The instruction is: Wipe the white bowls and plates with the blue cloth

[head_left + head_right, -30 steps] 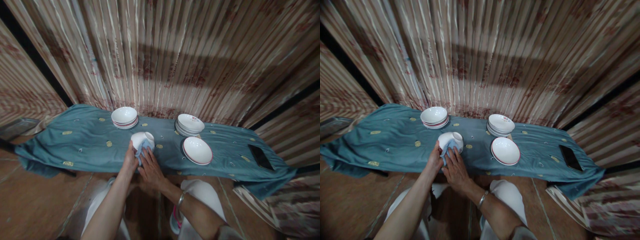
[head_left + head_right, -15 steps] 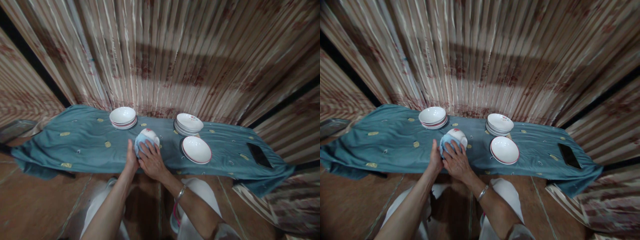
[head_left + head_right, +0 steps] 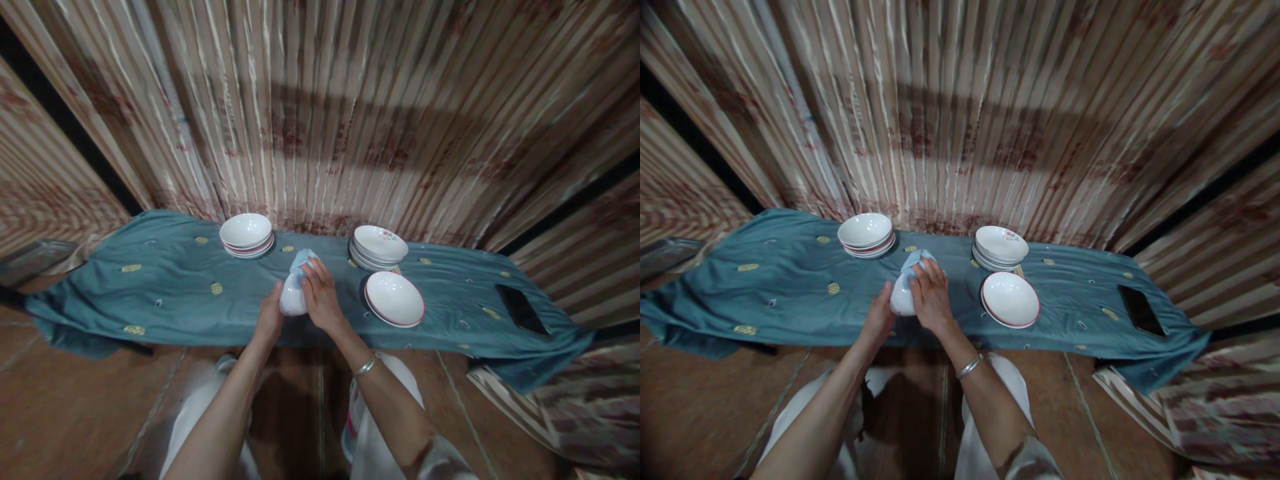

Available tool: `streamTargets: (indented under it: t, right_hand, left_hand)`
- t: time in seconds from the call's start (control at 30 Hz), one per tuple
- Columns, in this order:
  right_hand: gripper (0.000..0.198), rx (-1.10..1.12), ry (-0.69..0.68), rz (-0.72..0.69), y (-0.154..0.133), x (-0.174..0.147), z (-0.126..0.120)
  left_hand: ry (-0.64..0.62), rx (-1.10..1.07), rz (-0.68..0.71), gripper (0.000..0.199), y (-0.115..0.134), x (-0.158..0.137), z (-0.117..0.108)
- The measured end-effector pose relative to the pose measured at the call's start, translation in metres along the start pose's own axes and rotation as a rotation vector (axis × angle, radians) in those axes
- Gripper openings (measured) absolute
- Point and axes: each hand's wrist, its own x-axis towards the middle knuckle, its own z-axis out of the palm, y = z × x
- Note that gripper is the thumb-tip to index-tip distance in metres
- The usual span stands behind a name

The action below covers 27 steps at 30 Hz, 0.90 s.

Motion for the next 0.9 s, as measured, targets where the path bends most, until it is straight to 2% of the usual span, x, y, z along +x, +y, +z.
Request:
streamTargets:
  t: [0.1, 0.3, 0.53, 0.7, 0.9]
  right_hand:
    - [0.046, 0.136, 0.037, 0.097, 0.016, 0.005, 0.008]
    - [0.051, 0.432, 0.068, 0.345, 0.041, 0.011, 0.024]
    - [0.057, 0.73, 0.034, 0.613, 0.048, 0.0, 0.047]
    - [0.062, 0.719, 0.019, 0.704, 0.033, -0.015, 0.059]
    - [0.072, 0.62, -0.015, 0.691, 0.015, -0.029, 0.061]
  left_hand:
    - [0.016, 0.076, 0.043, 0.036, -0.001, 0.0, -0.002]
    - [0.043, 0.035, 0.037, 0.043, 0.003, -0.003, 0.001]
    - [0.112, -0.085, 0.007, 0.034, 0.007, -0.002, 0.004]
    - [0.169, -0.19, -0.053, 0.037, 0.01, -0.001, 0.005]
    - [0.207, -0.263, -0.091, 0.042, 0.013, 0.0, 0.004]
